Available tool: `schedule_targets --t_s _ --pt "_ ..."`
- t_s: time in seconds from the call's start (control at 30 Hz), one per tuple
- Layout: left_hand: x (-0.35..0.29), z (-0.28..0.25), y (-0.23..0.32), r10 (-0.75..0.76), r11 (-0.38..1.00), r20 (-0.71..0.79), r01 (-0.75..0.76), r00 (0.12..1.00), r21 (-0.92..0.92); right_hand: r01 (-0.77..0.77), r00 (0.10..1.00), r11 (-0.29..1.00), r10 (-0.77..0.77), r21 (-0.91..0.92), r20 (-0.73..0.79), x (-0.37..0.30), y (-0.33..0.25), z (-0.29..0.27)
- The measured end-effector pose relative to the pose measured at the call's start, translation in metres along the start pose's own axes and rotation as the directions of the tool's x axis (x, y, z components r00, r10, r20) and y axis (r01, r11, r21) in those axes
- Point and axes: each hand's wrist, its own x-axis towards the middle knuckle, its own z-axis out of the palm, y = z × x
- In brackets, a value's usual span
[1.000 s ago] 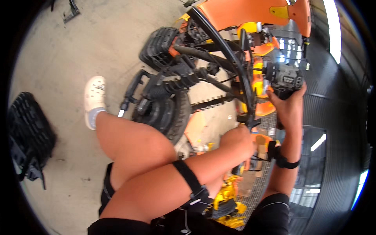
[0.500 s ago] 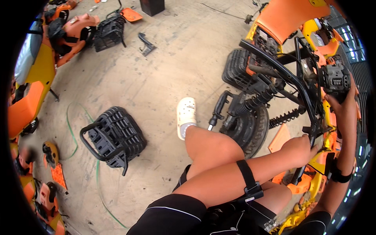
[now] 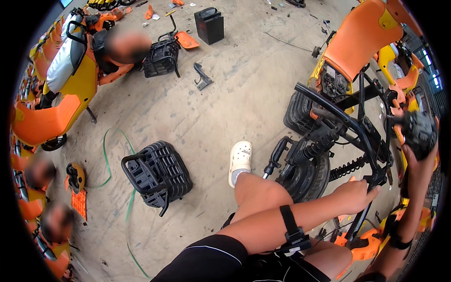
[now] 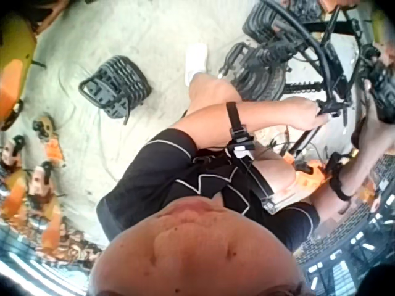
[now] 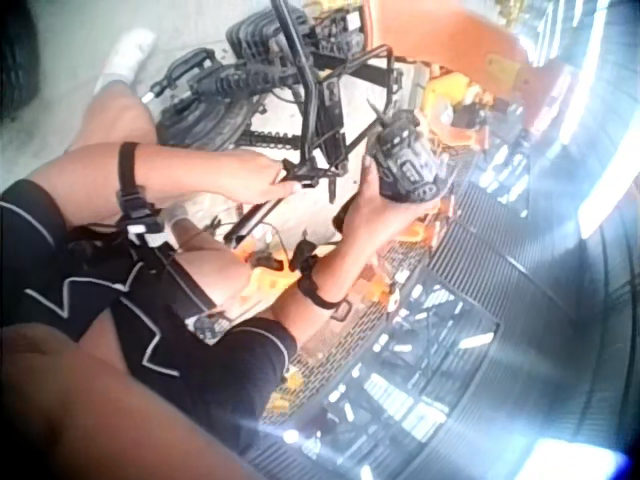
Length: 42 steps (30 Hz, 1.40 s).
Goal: The person sits on the floor and assembles the handlebar of an orange electric scooter. They use a wrench to tighten bolts and a power drill to secure the handlebar to the stem.
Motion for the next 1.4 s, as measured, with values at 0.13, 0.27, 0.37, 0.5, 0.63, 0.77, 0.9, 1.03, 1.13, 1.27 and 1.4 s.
schedule_targets --t_s 0.13,0.27,0.37,0.5,0.63,0.77,0.9,1.03,1.13,1.27,1.4 --pt "0.009 0.005 -0.005 0.032 0.995 -0.121 -0.020 0.992 0.094 -0.377 0.912 0.914 0.339 -0.146 -0.232 -0.081 0.066 -0.032" --pt "0.010 -0.010 -0.014 0.059 0.984 -0.148 -0.033 0.987 0.174 -0.561 0.759 0.728 0.642 0.393 -0.106 -0.170 0.103 -0.045" --pt "0.010 -0.019 -0.028 0.062 0.981 -0.256 -0.012 0.965 0.195 -0.578 0.694 0.533 0.720 0.618 0.028 -0.236 0.135 -0.037" --pt "0.016 -0.035 -0.055 0.087 0.991 -0.396 -0.039 0.914 0.128 -0.595 0.372 0.069 0.907 0.801 0.198 -0.277 0.095 -0.016" --pt "0.009 -0.055 -0.057 -0.158 0.924 -0.346 0.015 0.925 -0.382 -0.613 0.174 -0.342 0.821 0.712 0.544 -0.376 0.175 0.053" --pt "-0.019 -0.068 -0.056 -0.055 0.827 -0.538 -0.264 0.841 -0.497 -0.558 0.228 -0.600 0.554 0.574 0.801 -0.400 0.190 0.096" --pt "-0.054 -0.027 -0.001 0.030 0.862 -0.600 -0.324 0.799 -0.390 -0.547 0.328 -0.467 0.645 0.695 0.690 -0.344 0.143 0.075" --pt "-0.085 0.000 0.016 -0.043 0.821 -0.569 -0.296 0.821 -0.489 -0.600 0.391 -0.436 0.571 0.670 0.722 -0.331 0.123 0.062" --pt "-0.072 0.020 0.047 0.024 0.888 -0.499 -0.248 0.866 -0.388 -0.569 0.347 -0.505 0.568 0.649 0.746 -0.344 0.136 0.057" --pt "-0.033 0.040 0.094 0.042 0.978 -0.419 -0.123 0.907 -0.168 -0.549 0.303 -0.551 0.569 0.628 0.765 -0.351 0.145 0.044" --pt "0.020 0.049 0.132 0.054 0.998 -0.249 -0.061 0.967 -0.020 -0.521 0.338 -0.528 0.593 0.670 0.731 -0.351 0.147 0.040"
